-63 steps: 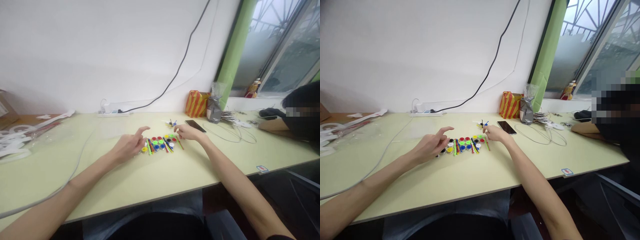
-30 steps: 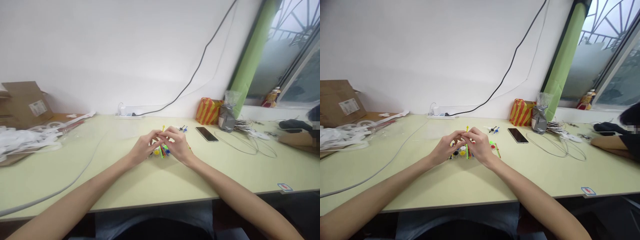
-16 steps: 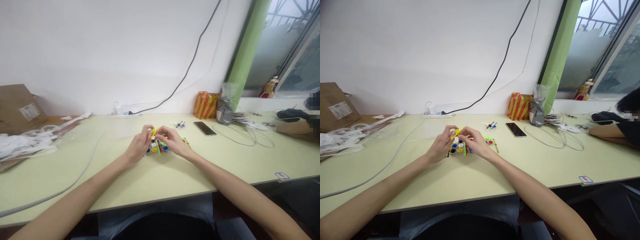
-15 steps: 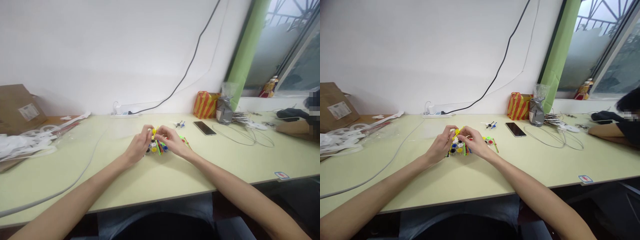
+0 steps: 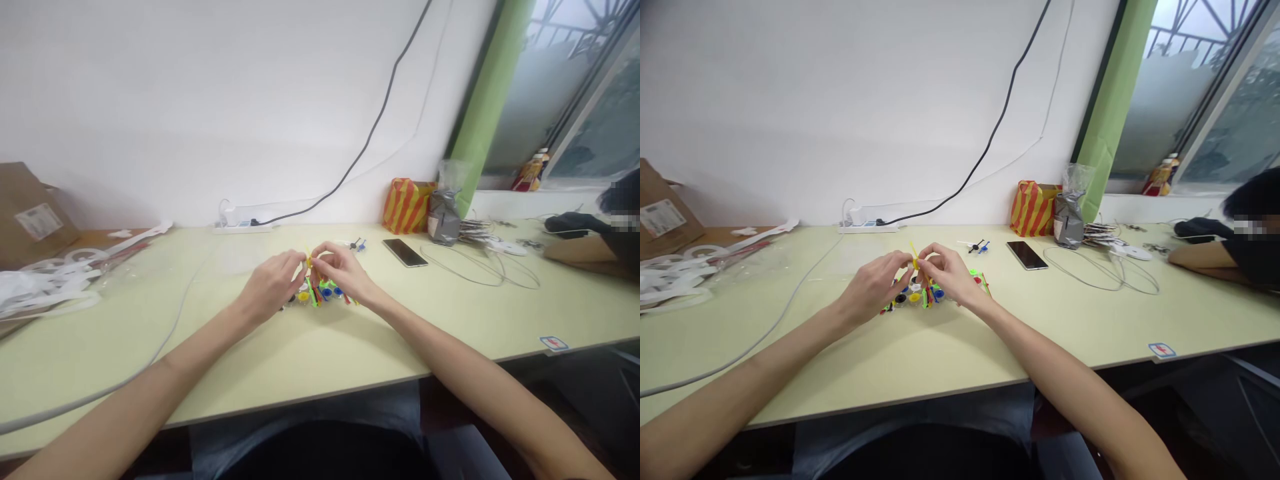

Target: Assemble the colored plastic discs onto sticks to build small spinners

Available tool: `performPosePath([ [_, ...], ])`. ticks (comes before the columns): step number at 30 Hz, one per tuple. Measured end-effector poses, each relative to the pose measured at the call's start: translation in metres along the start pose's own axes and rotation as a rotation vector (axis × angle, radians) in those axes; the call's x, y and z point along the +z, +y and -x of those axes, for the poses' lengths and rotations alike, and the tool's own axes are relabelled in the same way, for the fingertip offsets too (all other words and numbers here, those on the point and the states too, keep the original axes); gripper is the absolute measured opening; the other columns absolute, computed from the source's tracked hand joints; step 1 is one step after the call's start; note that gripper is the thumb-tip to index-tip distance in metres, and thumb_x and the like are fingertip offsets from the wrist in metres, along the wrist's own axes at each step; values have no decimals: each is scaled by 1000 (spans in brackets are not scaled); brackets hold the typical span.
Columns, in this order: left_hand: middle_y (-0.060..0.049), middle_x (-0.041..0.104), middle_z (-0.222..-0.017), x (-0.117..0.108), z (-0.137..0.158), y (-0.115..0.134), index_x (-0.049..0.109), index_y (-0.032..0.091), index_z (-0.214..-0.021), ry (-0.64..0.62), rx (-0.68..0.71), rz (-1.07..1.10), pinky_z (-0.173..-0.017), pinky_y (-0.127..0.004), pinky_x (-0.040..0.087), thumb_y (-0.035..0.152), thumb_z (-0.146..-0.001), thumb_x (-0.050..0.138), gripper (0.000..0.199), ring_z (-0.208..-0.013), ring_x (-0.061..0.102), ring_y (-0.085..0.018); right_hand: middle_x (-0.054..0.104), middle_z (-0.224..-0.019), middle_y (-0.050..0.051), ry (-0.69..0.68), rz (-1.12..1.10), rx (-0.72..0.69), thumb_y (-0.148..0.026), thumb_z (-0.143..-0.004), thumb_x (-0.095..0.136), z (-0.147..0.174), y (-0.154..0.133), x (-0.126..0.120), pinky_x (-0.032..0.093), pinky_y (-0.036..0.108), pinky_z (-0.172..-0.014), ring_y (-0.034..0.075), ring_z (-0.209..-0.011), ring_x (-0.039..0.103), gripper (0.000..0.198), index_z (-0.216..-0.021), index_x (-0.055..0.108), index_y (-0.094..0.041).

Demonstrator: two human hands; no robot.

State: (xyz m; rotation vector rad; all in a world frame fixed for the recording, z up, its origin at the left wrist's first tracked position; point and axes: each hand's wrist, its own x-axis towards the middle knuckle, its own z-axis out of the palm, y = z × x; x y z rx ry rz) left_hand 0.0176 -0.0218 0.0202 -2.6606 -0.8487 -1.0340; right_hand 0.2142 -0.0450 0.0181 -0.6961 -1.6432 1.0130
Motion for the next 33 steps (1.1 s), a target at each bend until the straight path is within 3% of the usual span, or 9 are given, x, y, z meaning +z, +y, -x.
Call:
performPosePath([
  [4, -4, 62, -93, -2, 0, 3, 52, 20, -109, -34, -21, 130, -70, -28, 43, 33, -103, 40, 19, -78, 58, -16, 68, -69, -2, -70, -43, 24, -42, -92, 61, 4, 2, 7, 47, 22, -55, 14, -61, 66, 25, -98, 45, -23],
  [8, -3, 57, -84, -4, -1, 6, 51, 20, -96, -70, 10, 207, -66, -27, 41, 32, -103, 35, 21, -70, 53, -15, 66, -66, -4, -190, -96, 43, -39, -93, 59, 6, -5, 7, 48, 23, -55, 15, -62, 66, 22, -95, 43, -24],
  [12, 2, 50, -72, -3, 1, 10, 46, 21, -92, -66, -46, 246, -60, -26, 37, 26, -99, 33, 16, -59, 44, -13, 47, -53, -10, -255, -206, 86, -41, -95, 57, 6, -16, -1, 42, 22, -48, 11, -46, 51, 22, -94, 43, -25],
  [14, 3, 47, -69, -1, 2, 11, 46, 21, -92, -77, -97, 286, -60, -26, 36, 27, -100, 30, 19, -58, 43, -13, 43, -55, -10, -237, -224, 74, -45, -94, 58, 5, -18, -3, 43, 24, -51, 11, -48, 47, 25, -95, 42, -25],
  [18, 3, 50, -71, 2, 2, 11, 51, 20, -98, -66, -236, 472, -61, -24, 38, 41, -104, 35, 28, -62, 46, -12, 46, -69, -6, -128, -43, -23, -52, -91, 64, 5, -15, -2, 41, 23, -55, 10, -57, 43, 33, -97, 48, -24],
  [24, 1, 64, -68, 4, -4, 13, 49, 19, -100, -107, -370, 972, -62, -27, 50, 52, -97, 56, 33, -61, 63, -15, 27, -65, -6, 28, 273, -119, -57, -88, 65, 6, -11, 2, 30, 23, -49, 10, -54, 28, 38, -87, 64, -19],
  [28, -5, 72, -78, 3, -6, 15, 48, 19, -102, -140, -433, 1172, -68, -36, 58, 53, -93, 63, 38, -69, 72, -22, 26, -62, -6, 43, 426, -154, -55, -90, 64, 7, -15, -5, 25, 25, -51, 10, -54, 24, 36, -92, 72, -19],
  [33, -2, 67, -68, 7, -3, 17, 50, 19, -100, -196, -464, 1337, -75, -40, 60, 58, -88, 68, 44, -77, 74, -25, 30, -57, -6, -48, 537, -236, -54, -89, 65, 4, -19, -14, 25, 25, -53, 11, -55, 25, 37, -89, 77, -19],
])
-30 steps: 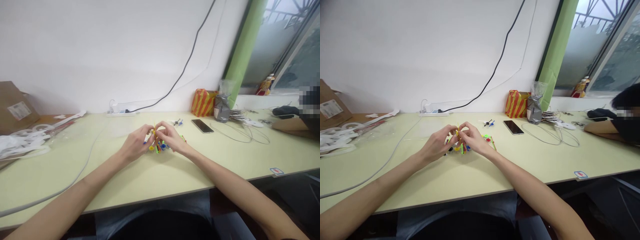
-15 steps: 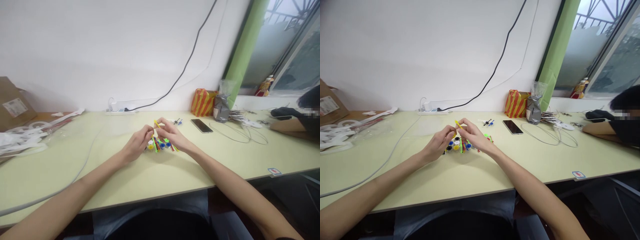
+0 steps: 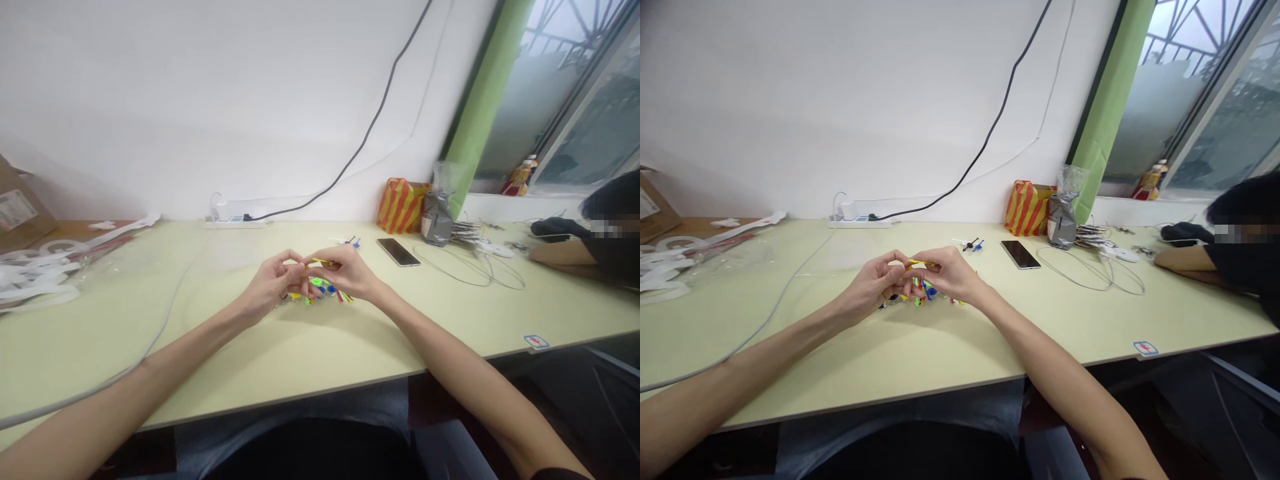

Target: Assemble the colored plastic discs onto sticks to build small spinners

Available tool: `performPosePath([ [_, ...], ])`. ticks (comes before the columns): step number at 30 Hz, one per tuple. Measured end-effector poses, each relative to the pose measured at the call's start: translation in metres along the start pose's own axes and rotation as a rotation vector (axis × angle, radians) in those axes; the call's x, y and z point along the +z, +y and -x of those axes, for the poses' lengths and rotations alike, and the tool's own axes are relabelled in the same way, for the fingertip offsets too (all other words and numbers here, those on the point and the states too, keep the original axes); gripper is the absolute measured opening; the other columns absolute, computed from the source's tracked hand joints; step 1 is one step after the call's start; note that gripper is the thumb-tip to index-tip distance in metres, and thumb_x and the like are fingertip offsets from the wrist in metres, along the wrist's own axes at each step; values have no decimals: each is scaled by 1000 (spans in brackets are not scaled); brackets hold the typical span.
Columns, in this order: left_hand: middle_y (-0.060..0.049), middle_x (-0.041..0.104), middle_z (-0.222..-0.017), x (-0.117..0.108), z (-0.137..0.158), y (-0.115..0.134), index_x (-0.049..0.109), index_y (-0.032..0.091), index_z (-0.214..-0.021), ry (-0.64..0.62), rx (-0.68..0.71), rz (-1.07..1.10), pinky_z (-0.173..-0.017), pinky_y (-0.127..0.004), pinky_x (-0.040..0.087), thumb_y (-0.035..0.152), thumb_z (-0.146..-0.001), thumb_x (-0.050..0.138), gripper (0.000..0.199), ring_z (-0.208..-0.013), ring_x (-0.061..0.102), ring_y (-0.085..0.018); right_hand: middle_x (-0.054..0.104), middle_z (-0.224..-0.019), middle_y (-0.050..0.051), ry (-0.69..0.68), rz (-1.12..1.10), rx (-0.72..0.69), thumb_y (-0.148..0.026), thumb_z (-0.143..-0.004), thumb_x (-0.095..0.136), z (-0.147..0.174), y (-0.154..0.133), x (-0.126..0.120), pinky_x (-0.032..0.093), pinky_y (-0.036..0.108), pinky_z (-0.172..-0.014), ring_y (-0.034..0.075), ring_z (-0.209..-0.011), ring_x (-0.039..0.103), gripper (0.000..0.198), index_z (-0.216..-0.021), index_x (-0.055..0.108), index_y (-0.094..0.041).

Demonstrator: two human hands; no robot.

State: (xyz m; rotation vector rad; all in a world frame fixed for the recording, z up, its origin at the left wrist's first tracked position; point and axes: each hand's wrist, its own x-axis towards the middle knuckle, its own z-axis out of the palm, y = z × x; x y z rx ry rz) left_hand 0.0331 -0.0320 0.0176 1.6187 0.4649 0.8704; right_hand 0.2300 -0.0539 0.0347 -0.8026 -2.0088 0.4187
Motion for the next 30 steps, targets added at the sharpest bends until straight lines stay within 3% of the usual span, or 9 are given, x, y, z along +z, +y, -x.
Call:
performPosePath([
  [3, -3, 67, -68, 1, 1, -1, 51, 19, -111, -38, -27, 49, -77, -41, 60, 58, -88, 68, 49, -79, 74, -27, 37, -58, -4, -55, 24, -12, -52, -90, 65, -7, -3, -16, 26, 25, -53, 11, -55, 29, 36, -86, 78, -19],
  [7, 2, 63, -61, 0, -1, 4, 43, 20, -132, 67, 30, 20, -59, -33, 56, 56, -98, 52, 51, -59, 69, -22, 35, -57, -5, -144, 76, 73, -47, -86, 69, -10, 6, -57, 26, 25, -52, 10, -55, 29, 31, -90, 79, -18],
  [12, 5, 57, -55, -12, -4, 1, 49, 19, -124, 252, 49, -78, -49, -26, 49, 49, -99, 46, 38, -45, 59, -16, 34, -55, -7, -377, 137, 279, -44, -76, 76, 11, 46, -94, 22, 25, -50, 9, -52, 28, 29, -85, 80, -16],
  [17, 6, 54, -53, -22, -6, -5, 51, 19, -120, 326, 36, -136, -47, -26, 46, 44, -99, 46, 33, -43, 55, -15, 32, -56, -7, -432, 158, 353, -44, -74, 77, 27, 69, -99, 20, 26, -50, 9, -52, 28, 31, -88, 81, -16],
  [30, 5, 55, -53, -18, -6, -1, 53, 19, -119, 283, 54, -161, -47, -27, 45, 43, -99, 46, 32, -43, 53, -16, 40, -61, -6, -530, 155, 386, -45, -75, 78, 28, 73, -94, 24, 25, -54, 9, -56, 34, 39, -94, 80, -12],
])
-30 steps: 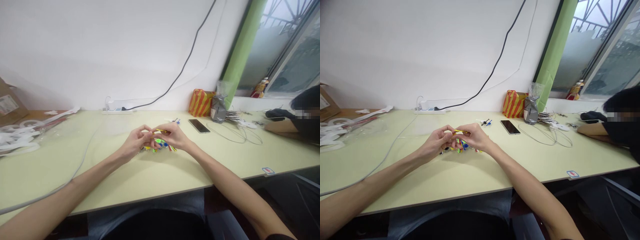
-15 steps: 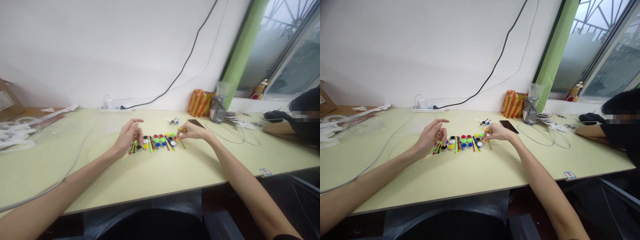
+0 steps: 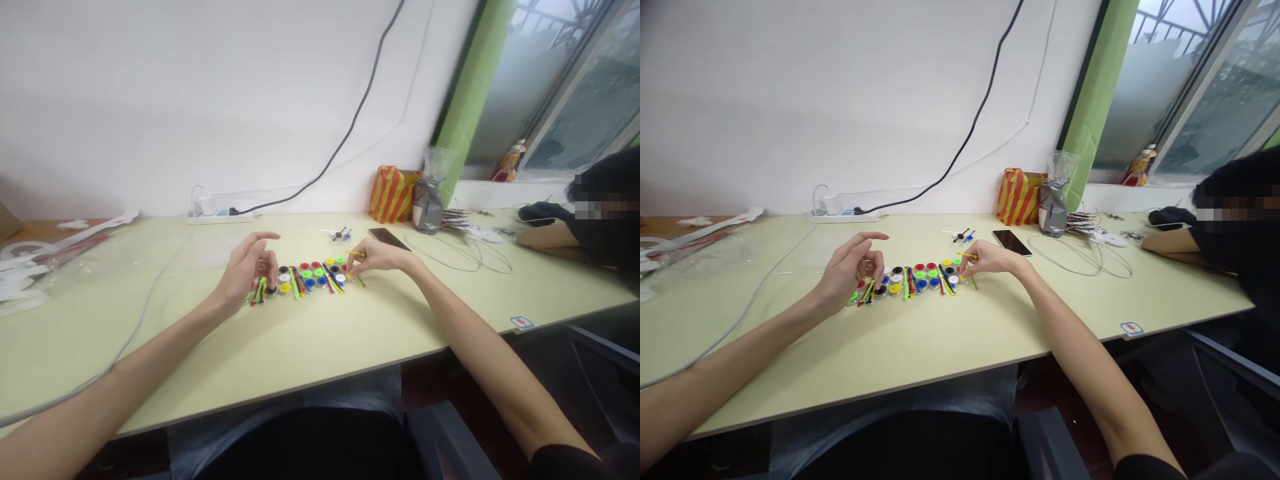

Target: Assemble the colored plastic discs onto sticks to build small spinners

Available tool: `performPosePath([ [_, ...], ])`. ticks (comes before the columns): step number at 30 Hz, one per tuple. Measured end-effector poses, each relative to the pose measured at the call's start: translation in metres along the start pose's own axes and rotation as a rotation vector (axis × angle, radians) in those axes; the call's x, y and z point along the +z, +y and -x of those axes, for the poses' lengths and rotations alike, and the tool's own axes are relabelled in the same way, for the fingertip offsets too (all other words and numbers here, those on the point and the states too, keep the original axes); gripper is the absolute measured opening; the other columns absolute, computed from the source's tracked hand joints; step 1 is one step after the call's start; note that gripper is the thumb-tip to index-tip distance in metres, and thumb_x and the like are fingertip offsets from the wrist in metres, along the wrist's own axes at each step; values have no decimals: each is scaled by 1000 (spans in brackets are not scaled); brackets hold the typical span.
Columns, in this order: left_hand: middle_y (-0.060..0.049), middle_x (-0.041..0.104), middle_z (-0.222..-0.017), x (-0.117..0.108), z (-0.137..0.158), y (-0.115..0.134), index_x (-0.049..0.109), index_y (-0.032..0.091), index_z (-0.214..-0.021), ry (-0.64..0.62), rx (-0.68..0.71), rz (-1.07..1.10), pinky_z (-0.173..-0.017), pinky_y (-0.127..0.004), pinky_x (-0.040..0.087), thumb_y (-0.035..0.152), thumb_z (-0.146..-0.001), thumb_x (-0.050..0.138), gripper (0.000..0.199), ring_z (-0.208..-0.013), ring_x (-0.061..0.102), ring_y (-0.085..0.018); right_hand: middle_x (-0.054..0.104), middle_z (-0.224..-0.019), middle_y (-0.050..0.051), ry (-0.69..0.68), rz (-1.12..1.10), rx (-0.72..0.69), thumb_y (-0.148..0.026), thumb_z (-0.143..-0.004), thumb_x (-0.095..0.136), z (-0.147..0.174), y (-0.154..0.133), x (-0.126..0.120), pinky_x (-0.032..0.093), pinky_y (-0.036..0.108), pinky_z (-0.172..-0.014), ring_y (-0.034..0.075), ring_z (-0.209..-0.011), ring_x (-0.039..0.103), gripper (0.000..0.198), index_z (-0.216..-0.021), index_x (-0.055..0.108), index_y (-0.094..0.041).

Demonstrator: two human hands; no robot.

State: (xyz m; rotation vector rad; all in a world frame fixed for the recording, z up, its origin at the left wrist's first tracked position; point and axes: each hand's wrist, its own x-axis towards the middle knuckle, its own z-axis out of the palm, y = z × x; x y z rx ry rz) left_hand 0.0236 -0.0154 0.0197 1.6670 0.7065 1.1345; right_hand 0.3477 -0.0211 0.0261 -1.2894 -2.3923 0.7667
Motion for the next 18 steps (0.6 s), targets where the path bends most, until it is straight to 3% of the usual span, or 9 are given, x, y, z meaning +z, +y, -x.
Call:
performPosePath([
  [5, 5, 55, -53, -1, 0, -1, 53, 20, -119, -9, -4, -12, -48, -27, 44, 43, -100, 45, 31, -42, 54, -16, 45, -63, -6, 13, 1, 18, -45, -77, 78, 5, -3, -4, 27, 24, -54, 9, -56, 36, 36, -93, 75, -13],
  [8, 5, 55, -53, 0, 0, 1, 53, 20, -120, -4, -7, -14, -47, -27, 44, 43, -100, 44, 32, -42, 54, -16, 52, -62, -5, 141, -31, 161, -42, -88, 68, 9, 1, -7, 32, 22, -51, 9, -52, 42, 30, -98, 65, -15],
  [12, 5, 55, -53, 0, 0, 1, 52, 20, -120, -7, -11, -20, -47, -26, 44, 44, -100, 44, 33, -42, 54, -16, 59, -55, -3, 250, -26, 408, -24, -97, 53, 7, 9, -3, 39, 21, -47, 12, -43, 51, 15, -109, 54, -16],
  [18, 5, 56, -53, -1, 0, -1, 52, 20, -121, -12, -12, -23, -48, -26, 44, 45, -100, 44, 33, -42, 54, -16, 67, -60, 1, 209, 57, 482, -23, -95, 58, -3, 10, 13, 47, 23, -50, 16, -47, 62, 27, -120, 51, -16],
])
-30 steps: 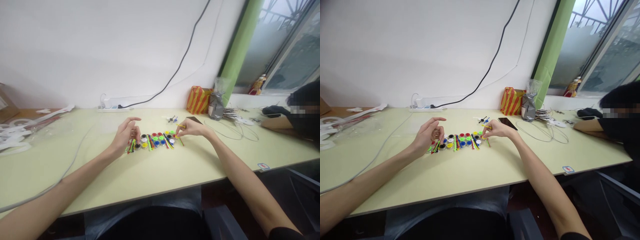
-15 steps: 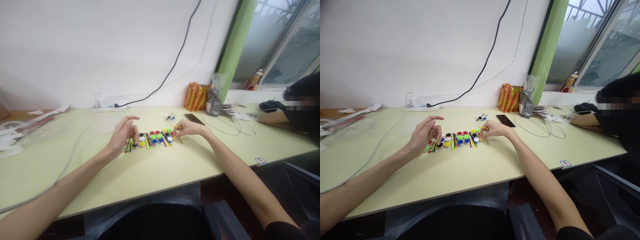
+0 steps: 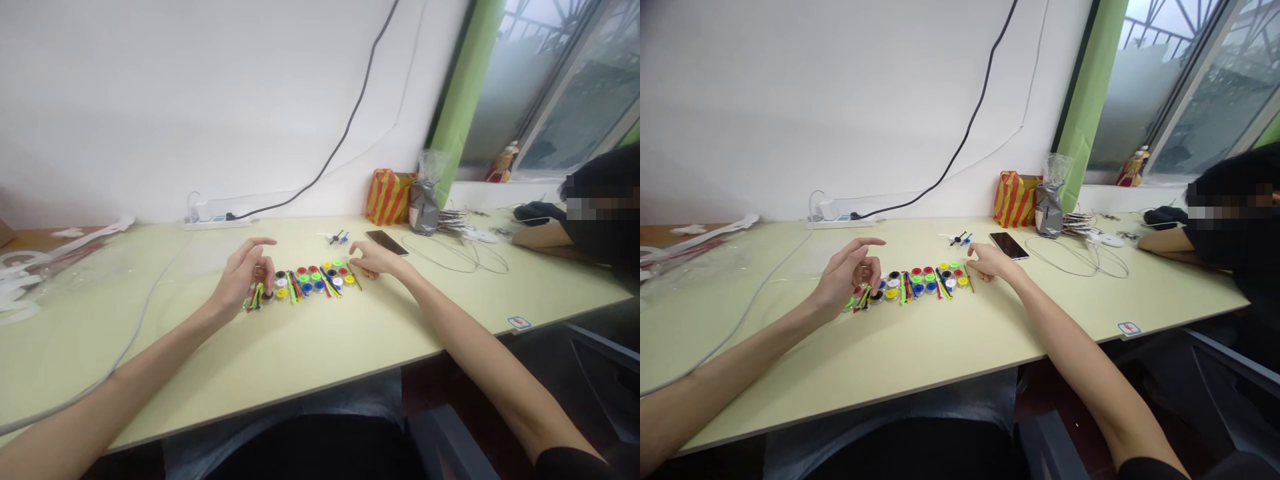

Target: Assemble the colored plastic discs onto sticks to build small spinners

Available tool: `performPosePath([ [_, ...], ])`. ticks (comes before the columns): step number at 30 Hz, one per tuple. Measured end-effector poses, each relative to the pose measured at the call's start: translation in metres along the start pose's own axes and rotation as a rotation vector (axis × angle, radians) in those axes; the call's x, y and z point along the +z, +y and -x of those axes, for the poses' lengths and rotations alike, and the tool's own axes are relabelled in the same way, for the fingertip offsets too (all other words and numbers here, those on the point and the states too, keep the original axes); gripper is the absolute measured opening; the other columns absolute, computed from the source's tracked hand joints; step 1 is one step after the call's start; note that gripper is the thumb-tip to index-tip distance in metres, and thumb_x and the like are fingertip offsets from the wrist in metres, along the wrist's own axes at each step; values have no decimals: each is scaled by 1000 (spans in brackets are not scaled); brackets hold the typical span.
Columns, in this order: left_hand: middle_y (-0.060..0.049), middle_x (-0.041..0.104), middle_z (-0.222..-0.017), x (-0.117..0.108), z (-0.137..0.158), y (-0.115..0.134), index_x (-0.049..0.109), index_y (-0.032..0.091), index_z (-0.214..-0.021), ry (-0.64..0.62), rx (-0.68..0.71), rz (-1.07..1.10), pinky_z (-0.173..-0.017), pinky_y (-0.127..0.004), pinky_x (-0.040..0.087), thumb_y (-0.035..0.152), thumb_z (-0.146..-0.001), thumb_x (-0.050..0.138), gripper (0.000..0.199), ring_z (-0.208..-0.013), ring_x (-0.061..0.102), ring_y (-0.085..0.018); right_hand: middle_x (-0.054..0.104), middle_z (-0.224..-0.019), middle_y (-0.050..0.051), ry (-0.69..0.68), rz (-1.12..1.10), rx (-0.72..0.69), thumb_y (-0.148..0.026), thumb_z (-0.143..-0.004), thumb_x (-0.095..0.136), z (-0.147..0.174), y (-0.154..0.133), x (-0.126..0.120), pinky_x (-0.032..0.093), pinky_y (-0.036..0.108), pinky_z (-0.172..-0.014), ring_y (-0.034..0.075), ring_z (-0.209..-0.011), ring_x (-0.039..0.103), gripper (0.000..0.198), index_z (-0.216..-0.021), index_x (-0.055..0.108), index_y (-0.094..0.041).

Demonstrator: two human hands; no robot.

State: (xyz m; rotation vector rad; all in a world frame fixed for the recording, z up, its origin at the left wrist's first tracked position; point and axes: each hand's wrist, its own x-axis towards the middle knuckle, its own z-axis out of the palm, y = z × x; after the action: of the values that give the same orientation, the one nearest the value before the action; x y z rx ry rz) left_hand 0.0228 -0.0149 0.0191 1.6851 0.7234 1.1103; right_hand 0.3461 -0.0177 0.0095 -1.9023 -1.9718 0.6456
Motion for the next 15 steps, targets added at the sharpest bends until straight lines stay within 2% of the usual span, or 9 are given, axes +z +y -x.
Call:
performPosePath([
  [3, 5, 56, -53, 0, 0, 0, 52, 19, -121, 1, 3, 1, -48, -26, 45, 45, -100, 44, 33, -42, 54, -16, 65, -58, 0, -48, -43, -10, -24, -98, 53, -1, -1, 2, 47, 23, -47, 16, -45, 61, 21, -117, 51, -17],
  [6, 5, 55, -53, 0, 0, -1, 52, 20, -121, -1, 6, 7, -48, -26, 45, 45, -100, 44, 34, -43, 54, -16, 63, -59, 0, -86, -100, -56, -17, -97, 47, -1, -1, 3, 46, 21, -45, 14, -46, 60, 12, -109, 51, -18],
  [11, 5, 55, -53, 0, 2, 2, 51, 20, -120, 11, 7, -1, -46, -25, 45, 45, -99, 44, 34, -43, 54, -15, 64, -62, -1, -92, -119, -90, -11, -94, 42, -3, 2, 6, 43, 20, -47, 13, -48, 58, 19, -110, 50, -18],
  [13, 5, 55, -53, 0, 2, 3, 51, 20, -121, 11, 9, -5, -45, -24, 44, 44, -99, 44, 33, -43, 54, -15, 66, -66, 0, -31, -67, -112, -10, -94, 41, -6, 4, 9, 43, 21, -52, 13, -52, 60, 22, -112, 53, -18],
  [15, 5, 55, -53, -1, 2, 2, 51, 20, -121, 5, 18, -1, -45, -24, 44, 45, -99, 44, 33, -43, 54, -15, 70, -78, 3, 149, 36, -149, -11, -94, 43, -12, 5, 13, 44, 22, -61, 15, -66, 64, 24, -113, 56, -18],
])
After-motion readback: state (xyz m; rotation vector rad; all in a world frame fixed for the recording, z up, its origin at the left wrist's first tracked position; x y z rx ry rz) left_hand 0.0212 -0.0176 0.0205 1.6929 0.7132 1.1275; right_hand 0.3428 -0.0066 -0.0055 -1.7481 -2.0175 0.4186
